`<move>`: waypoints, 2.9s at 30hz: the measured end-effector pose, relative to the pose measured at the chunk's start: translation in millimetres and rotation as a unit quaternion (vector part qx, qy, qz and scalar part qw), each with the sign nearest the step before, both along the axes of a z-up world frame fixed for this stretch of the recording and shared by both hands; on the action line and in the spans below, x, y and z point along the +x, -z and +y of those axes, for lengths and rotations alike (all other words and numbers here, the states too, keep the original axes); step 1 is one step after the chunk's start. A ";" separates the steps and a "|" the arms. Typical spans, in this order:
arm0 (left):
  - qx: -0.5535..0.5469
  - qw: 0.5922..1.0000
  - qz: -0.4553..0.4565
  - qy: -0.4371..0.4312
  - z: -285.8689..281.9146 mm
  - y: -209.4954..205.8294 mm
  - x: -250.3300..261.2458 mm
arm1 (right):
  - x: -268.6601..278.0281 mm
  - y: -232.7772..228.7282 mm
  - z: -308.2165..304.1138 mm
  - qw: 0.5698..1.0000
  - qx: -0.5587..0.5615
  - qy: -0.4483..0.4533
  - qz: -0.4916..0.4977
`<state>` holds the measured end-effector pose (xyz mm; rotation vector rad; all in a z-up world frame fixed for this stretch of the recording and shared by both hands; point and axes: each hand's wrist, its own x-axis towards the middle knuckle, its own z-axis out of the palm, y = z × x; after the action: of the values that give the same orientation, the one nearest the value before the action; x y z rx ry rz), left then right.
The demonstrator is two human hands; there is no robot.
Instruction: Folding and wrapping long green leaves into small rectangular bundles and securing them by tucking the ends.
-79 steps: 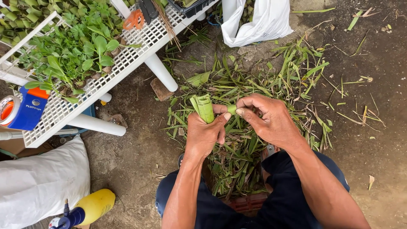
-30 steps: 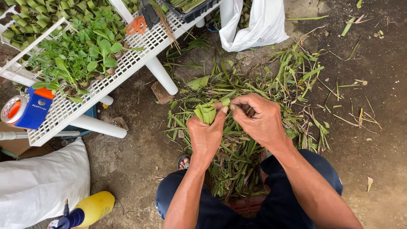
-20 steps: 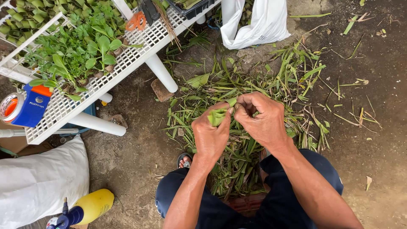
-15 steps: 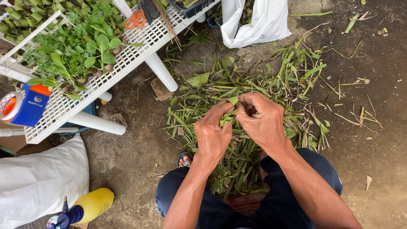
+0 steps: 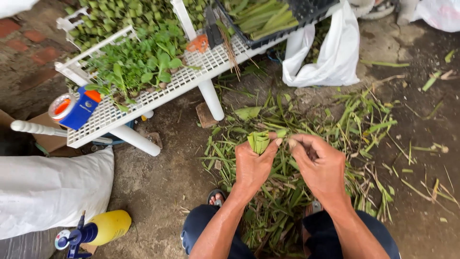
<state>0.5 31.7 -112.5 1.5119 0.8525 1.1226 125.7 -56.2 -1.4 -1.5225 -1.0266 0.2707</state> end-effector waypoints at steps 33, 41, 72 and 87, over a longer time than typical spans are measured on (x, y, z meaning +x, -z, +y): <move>-0.109 0.955 0.073 -0.266 118.0 -125.0 -107.4 | 78.7 45.1 136.8 0.978 -0.118 -0.108 -0.131; -0.009 0.978 0.171 -0.116 49.9 -158.3 -70.1 | 83.2 40.1 236.1 0.970 -0.182 -0.064 -0.148; -0.052 0.993 -0.083 -0.058 17.1 -127.7 -52.6 | -12.7 -38.9 8.8 0.946 -0.163 -0.277 0.040; -0.183 0.945 -0.268 0.037 5.9 -118.0 -27.6 | 13.8 -15.5 -11.6 0.991 0.024 -0.087 0.099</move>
<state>-27.1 37.7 5.6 0.8614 0.5765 1.1665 139.5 -67.8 14.1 -1.3353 -1.0017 0.5068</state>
